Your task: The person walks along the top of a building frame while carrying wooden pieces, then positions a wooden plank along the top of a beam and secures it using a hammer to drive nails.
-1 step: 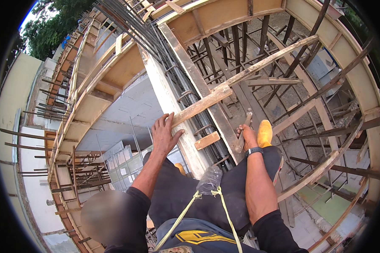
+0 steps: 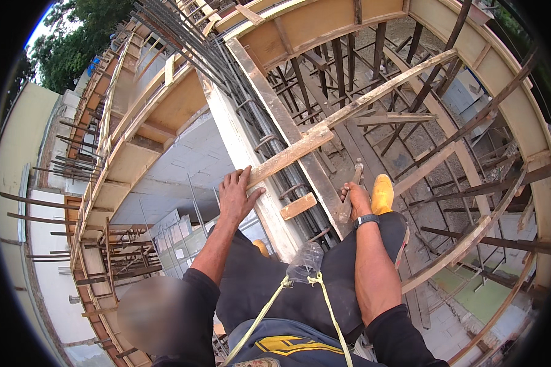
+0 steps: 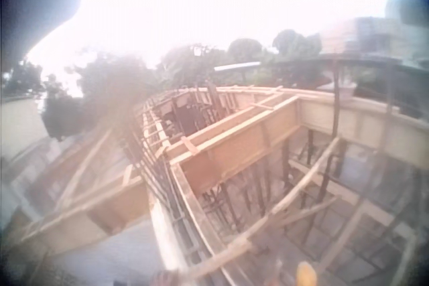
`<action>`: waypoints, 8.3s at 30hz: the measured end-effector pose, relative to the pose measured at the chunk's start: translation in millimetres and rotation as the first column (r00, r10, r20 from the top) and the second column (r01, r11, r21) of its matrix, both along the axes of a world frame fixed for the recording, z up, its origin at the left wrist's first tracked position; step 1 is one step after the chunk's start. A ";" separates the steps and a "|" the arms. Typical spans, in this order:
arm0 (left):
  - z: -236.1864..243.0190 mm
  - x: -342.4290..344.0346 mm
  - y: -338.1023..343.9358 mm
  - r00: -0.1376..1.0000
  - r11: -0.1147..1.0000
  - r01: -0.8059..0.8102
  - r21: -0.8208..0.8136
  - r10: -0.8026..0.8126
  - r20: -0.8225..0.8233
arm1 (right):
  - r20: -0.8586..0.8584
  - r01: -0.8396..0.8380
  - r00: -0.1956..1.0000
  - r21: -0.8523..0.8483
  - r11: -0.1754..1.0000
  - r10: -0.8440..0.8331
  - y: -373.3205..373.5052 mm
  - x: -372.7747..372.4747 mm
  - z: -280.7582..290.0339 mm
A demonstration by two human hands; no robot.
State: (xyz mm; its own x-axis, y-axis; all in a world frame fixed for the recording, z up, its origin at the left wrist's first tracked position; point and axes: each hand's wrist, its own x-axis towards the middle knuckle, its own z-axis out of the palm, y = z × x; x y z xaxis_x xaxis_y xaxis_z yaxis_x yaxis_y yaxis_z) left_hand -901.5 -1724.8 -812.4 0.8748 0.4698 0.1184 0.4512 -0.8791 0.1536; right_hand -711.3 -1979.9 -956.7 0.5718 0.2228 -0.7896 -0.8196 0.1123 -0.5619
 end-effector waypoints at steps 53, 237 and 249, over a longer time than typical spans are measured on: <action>116.5 -7.3 -206.0 0.423 0.703 0.696 -0.146 -0.566 -0.708 | 0.184 -0.105 0.971 -0.244 0.964 0.152 48.2 -7.9 18.8; -20.5 61.4 170.5 0.967 0.991 0.120 0.053 -0.104 -0.232 | 0.781 -0.419 0.240 -0.452 0.787 0.576 98.3 49.0 183.0; -26.1 63.6 175.7 0.967 0.988 0.147 0.054 -0.132 -0.218 | 0.245 -0.597 0.769 -0.053 0.800 0.590 103.7 41.4 140.2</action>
